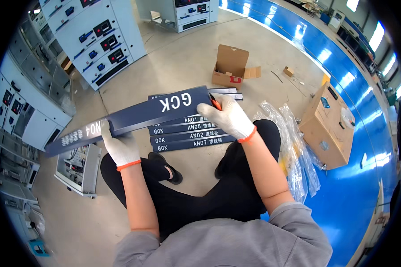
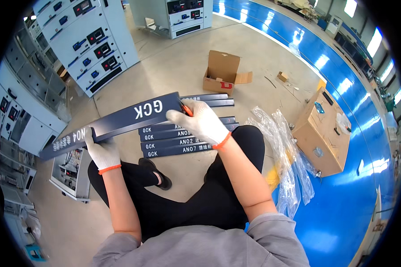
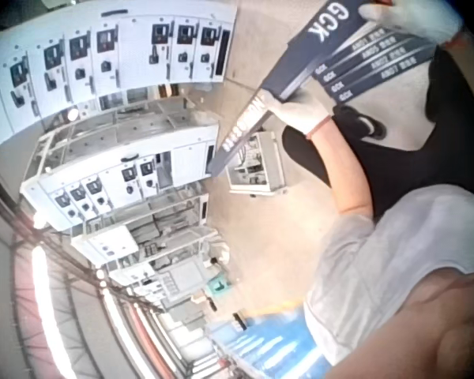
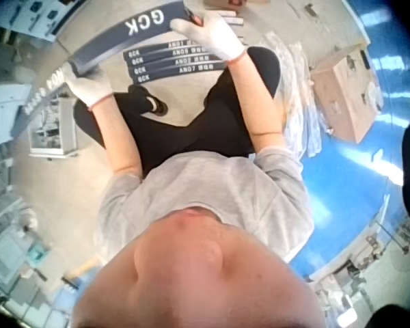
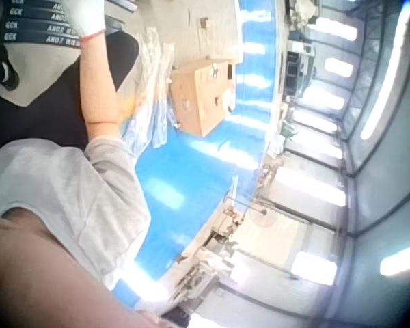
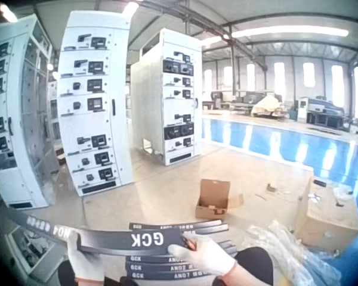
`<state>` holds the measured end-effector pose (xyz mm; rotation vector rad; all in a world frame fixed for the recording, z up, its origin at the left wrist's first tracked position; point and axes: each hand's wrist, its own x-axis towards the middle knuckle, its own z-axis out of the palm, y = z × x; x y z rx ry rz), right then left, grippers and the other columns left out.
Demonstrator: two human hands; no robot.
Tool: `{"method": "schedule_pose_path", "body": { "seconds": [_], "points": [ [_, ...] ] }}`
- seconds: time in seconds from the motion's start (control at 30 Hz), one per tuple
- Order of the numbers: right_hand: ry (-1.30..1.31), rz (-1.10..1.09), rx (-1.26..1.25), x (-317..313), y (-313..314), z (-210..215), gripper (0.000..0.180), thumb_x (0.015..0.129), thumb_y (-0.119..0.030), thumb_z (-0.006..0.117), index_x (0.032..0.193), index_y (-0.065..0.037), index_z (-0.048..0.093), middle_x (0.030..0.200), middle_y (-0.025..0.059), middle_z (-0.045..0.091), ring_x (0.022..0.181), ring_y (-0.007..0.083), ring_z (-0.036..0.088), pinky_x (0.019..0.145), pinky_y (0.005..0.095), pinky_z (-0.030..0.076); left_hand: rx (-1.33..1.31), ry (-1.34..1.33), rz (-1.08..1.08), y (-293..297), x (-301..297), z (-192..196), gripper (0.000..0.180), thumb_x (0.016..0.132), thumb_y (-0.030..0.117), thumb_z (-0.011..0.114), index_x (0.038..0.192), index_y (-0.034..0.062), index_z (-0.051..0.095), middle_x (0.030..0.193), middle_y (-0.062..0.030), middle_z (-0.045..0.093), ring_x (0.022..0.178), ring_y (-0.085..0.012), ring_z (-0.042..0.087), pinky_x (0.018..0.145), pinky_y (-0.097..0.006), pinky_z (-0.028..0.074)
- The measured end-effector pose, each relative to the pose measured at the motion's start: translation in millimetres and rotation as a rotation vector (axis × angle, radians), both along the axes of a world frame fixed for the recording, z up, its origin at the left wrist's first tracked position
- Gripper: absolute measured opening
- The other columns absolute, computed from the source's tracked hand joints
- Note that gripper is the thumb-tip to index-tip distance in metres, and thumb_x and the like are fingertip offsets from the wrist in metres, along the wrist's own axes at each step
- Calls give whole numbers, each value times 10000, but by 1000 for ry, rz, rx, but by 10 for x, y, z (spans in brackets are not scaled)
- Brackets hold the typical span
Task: The person sits on the floor and uses a utility knife to scrape adhesive labels off the edges of several dark rectangular metal plates. They handle the plates one at a time, scraping each edge, then placing the plate back on the floor.
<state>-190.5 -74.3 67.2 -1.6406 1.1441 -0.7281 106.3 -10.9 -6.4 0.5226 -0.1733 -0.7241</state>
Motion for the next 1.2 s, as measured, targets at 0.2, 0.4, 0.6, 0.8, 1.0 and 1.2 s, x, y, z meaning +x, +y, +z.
{"method": "schedule_pose_path", "body": {
  "seconds": [0.2, 0.4, 0.6, 0.8, 1.0, 1.2],
  "points": [
    [-66, -249, -66, -496, -461, -20, 447, 962, -424, 708, 1040, 14, 750, 824, 22, 665, 780, 117, 595, 764, 293, 502, -71, -503, 165, -391, 373, 614, 276, 997, 43, 629, 1255, -48, 590, 1169, -151, 709, 1088, -311, 708, 999, -428, 579],
    [-510, -379, -150, -958, -785, -2, 468, 1000, -343, 662, 1265, 43, 651, 718, -29, 543, 498, 47, 408, 462, 248, 269, 338, -1441, 257, -1512, 615, 1147, 394, 912, 112, 769, 1255, -5, 613, 1100, -119, 738, 969, -219, 716, 893, -331, 559],
    [-249, -776, -241, -1494, -1743, -868, 670, 935, -443, 751, 1381, 34, 600, 995, 94, 688, 550, 85, 527, 476, 266, 416, 615, -2206, -123, -2343, 131, 417, 396, 808, 247, 745, 1174, 102, 701, 905, -231, 735, 887, -433, 718, 794, -489, 573],
    [-323, -938, 27, -1936, -2254, -2586, 669, 976, -540, 694, 1430, -75, 533, 1183, 109, 686, 548, 124, 594, 410, 245, 371, 669, -2367, -870, -2861, 121, -911, 516, 743, 248, 778, 1234, 98, 716, 976, -219, 756, 940, -389, 740, 857, -460, 590],
    [-421, -1123, 359, -2030, -2519, -4099, 550, 1026, -469, 662, 1398, -81, 545, 1111, 49, 694, 540, 139, 607, 406, 253, 335, 767, -2219, -1421, -3292, 327, -2435, 661, 740, 289, 817, 1324, 21, 663, 1147, -257, 743, 1083, -410, 711, 968, -446, 559],
    [-464, -895, 411, -2089, -2794, -5013, 311, 1024, -380, 697, 1138, -128, 555, 830, 31, 593, 566, 146, 591, 421, 244, 346, 777, -1703, -1822, -3653, 438, -3538, 726, 718, 223, 839, 1363, -41, 635, 1190, -240, 743, 1122, -330, 714, 1011, -375, 528]
  ]
}}
